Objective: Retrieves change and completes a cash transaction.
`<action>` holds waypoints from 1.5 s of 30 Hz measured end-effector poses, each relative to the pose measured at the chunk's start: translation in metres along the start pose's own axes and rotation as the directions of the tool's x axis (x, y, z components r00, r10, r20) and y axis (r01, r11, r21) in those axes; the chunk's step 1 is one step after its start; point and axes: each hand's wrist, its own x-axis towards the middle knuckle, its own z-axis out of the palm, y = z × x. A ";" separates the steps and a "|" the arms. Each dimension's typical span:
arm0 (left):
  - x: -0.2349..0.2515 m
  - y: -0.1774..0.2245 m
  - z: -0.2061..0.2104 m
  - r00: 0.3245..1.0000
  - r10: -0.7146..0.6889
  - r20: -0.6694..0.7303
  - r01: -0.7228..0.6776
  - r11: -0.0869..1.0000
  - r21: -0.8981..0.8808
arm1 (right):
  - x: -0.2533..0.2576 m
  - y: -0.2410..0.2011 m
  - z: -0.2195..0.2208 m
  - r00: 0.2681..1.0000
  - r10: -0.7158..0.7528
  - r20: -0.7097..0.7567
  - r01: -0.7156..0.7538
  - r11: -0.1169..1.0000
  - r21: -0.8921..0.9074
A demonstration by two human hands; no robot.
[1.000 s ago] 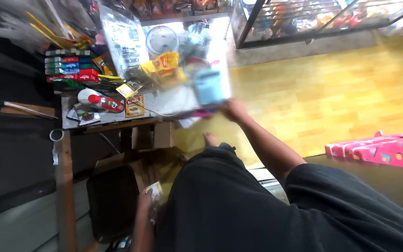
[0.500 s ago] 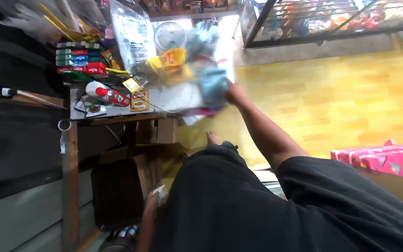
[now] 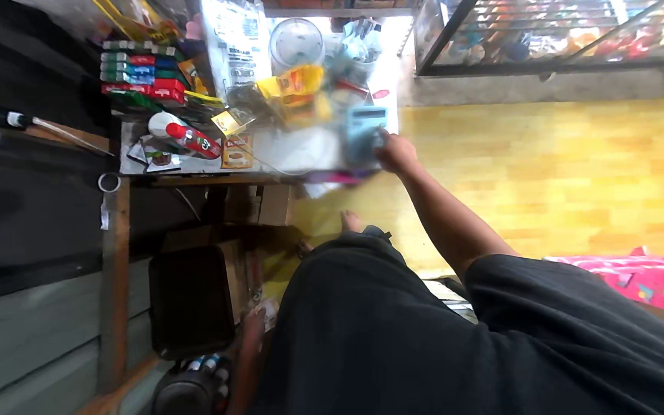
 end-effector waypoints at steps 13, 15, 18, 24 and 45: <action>0.002 0.022 -0.015 1.000 0.008 -0.010 -0.008 0.998 0.065 | -0.024 -0.021 0.014 0.991 -0.103 0.084 0.108 0.993 -0.054; 0.003 0.025 -0.016 1.000 -0.008 -0.004 0.009 0.997 0.073 | -0.028 -0.014 0.010 0.997 -0.050 0.064 0.053 0.997 -0.047; 0.005 0.026 -0.014 1.000 -0.014 0.020 0.012 0.998 0.065 | -0.027 0.000 0.015 0.998 -0.003 0.061 0.004 1.000 -0.029; 0.011 0.024 -0.013 1.000 -0.007 0.023 0.005 0.996 0.095 | -0.026 -0.015 0.019 0.996 -0.060 0.063 0.062 0.998 -0.031; 0.014 0.035 -0.016 0.999 -0.020 0.038 0.015 0.991 0.132 | -0.059 0.009 0.008 0.995 -0.044 0.089 0.047 0.998 -0.033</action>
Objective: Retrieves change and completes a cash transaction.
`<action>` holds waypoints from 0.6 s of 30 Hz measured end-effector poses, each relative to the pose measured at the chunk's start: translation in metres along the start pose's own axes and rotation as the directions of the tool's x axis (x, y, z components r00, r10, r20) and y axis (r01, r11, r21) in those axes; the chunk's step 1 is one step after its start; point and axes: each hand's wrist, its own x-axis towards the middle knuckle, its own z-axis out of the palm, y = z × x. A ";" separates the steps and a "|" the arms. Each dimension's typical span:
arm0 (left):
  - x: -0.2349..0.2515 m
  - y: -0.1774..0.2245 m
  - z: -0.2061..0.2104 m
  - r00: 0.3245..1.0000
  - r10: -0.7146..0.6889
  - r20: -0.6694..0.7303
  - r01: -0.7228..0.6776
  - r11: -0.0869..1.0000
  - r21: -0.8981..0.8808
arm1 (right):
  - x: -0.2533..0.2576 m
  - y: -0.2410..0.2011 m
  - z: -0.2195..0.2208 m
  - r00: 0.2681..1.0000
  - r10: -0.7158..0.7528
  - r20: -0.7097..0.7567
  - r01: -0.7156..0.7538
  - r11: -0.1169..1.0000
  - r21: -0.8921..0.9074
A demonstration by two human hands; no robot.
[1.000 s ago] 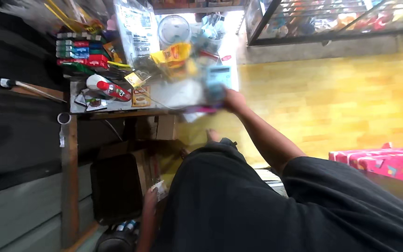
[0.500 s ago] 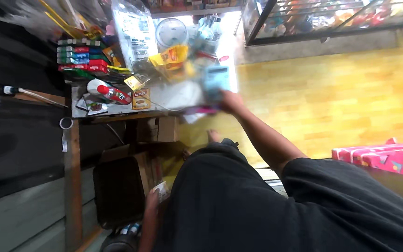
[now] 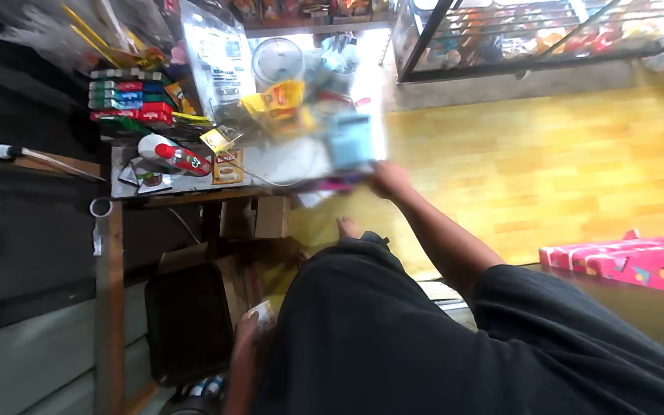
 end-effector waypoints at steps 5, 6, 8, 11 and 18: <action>0.007 -0.003 -0.005 1.000 -0.002 -0.020 0.003 1.000 0.026 | 0.005 -0.003 0.005 1.000 0.001 -0.008 -0.001 1.000 0.028; 0.007 -0.004 -0.005 1.000 -0.004 -0.024 0.004 1.000 0.026 | 0.006 -0.004 0.006 1.000 0.003 -0.007 -0.003 0.999 0.033; 0.008 -0.007 -0.004 1.000 -0.010 -0.024 0.011 1.000 0.021 | 0.008 -0.004 0.008 1.000 0.007 -0.011 -0.007 0.999 0.032; 0.004 -0.009 -0.002 0.999 -0.029 -0.016 0.030 0.999 0.016 | 0.013 -0.001 0.013 1.000 0.003 -0.014 -0.003 1.000 0.025; -0.011 -0.008 0.001 0.999 -0.046 -0.011 0.046 0.999 -0.009 | 0.020 -0.019 -0.001 1.000 -0.010 0.003 0.010 1.000 0.017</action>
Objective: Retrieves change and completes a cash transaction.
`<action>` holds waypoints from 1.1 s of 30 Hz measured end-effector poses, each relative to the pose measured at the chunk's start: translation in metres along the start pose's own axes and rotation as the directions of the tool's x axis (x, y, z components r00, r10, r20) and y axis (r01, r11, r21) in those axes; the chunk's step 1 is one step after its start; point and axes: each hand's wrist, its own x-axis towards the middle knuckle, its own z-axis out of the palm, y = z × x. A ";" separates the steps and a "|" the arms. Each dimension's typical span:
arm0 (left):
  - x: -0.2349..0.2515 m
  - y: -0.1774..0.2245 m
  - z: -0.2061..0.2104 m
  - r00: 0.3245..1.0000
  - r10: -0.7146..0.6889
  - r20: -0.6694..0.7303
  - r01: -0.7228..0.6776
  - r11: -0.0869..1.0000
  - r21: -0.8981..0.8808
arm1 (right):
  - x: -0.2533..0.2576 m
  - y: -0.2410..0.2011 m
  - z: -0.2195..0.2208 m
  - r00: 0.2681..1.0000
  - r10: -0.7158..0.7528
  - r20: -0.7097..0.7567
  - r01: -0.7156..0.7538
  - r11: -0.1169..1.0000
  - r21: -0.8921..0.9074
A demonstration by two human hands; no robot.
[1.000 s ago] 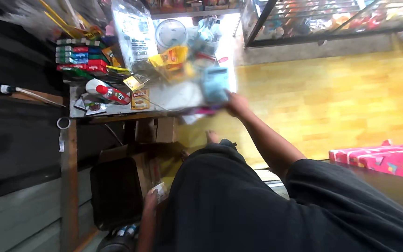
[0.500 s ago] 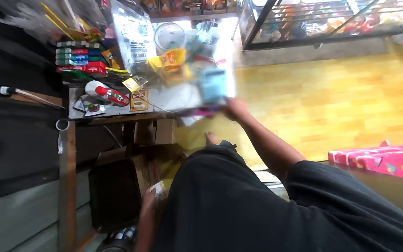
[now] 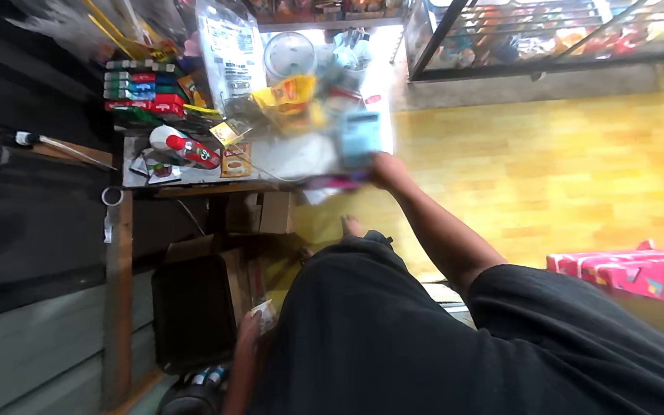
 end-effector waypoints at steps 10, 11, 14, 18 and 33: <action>0.009 0.002 0.001 0.999 0.038 -0.004 -0.038 0.999 -0.031 | 0.008 -0.020 0.027 0.994 -0.113 0.006 0.113 0.993 -0.040; 0.012 -0.001 0.003 0.999 0.040 -0.001 -0.040 0.999 -0.023 | 0.010 -0.018 0.035 0.990 -0.141 0.017 0.142 0.987 -0.072; 0.010 -0.005 0.007 0.998 0.061 0.009 -0.061 0.998 0.011 | 0.008 -0.011 0.038 0.990 -0.135 0.045 0.137 0.989 -0.057; 0.001 -0.007 0.009 0.998 0.070 -0.001 -0.070 0.997 -0.040 | -0.010 0.006 0.013 0.998 -0.008 -0.058 0.012 0.997 0.077; 0.025 0.016 -0.002 0.997 0.073 -0.024 -0.073 0.997 -0.010 | -0.005 0.019 0.012 0.999 -0.023 -0.029 0.022 0.999 -0.032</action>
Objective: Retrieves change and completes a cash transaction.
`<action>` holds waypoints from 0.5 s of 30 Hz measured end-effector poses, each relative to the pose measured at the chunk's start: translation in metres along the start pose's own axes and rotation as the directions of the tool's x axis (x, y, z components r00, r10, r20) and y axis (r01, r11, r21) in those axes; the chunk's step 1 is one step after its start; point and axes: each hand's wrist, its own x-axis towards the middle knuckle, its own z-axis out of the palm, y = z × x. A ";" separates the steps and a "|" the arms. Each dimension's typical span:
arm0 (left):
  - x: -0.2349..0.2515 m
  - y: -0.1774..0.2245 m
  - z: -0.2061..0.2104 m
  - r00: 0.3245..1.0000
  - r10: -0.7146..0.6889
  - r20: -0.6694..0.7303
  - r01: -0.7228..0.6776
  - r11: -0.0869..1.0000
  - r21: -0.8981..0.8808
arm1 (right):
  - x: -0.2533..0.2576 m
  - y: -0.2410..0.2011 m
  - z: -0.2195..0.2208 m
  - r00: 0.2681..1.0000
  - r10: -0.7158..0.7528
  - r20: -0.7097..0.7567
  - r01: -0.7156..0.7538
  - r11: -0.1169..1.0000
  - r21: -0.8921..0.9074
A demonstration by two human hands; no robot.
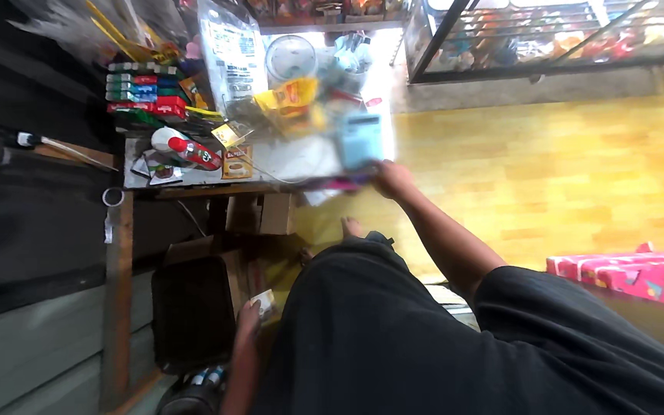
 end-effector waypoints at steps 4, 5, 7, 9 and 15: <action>-0.010 -0.006 0.002 0.998 -0.041 0.039 0.041 0.999 0.015 | 0.007 -0.019 -0.004 1.000 -0.021 -0.010 0.021 1.000 0.019; -0.015 -0.007 0.003 0.998 -0.047 0.040 0.047 0.999 0.012 | 0.010 -0.023 -0.003 0.999 -0.034 -0.011 0.035 0.999 0.026; -0.022 -0.015 0.007 0.999 -0.040 0.033 0.040 0.999 -0.006 | 0.016 -0.027 0.004 0.999 -0.049 -0.014 0.049 0.998 0.029; -0.027 -0.021 0.010 1.000 -0.011 0.019 0.012 0.999 -0.042 | 0.016 -0.031 0.006 0.998 -0.055 -0.014 0.056 0.998 0.031; -0.029 -0.030 0.020 1.000 -0.030 0.003 0.030 0.998 -0.060 | 0.012 -0.029 0.033 0.990 -0.136 0.041 0.138 0.990 -0.042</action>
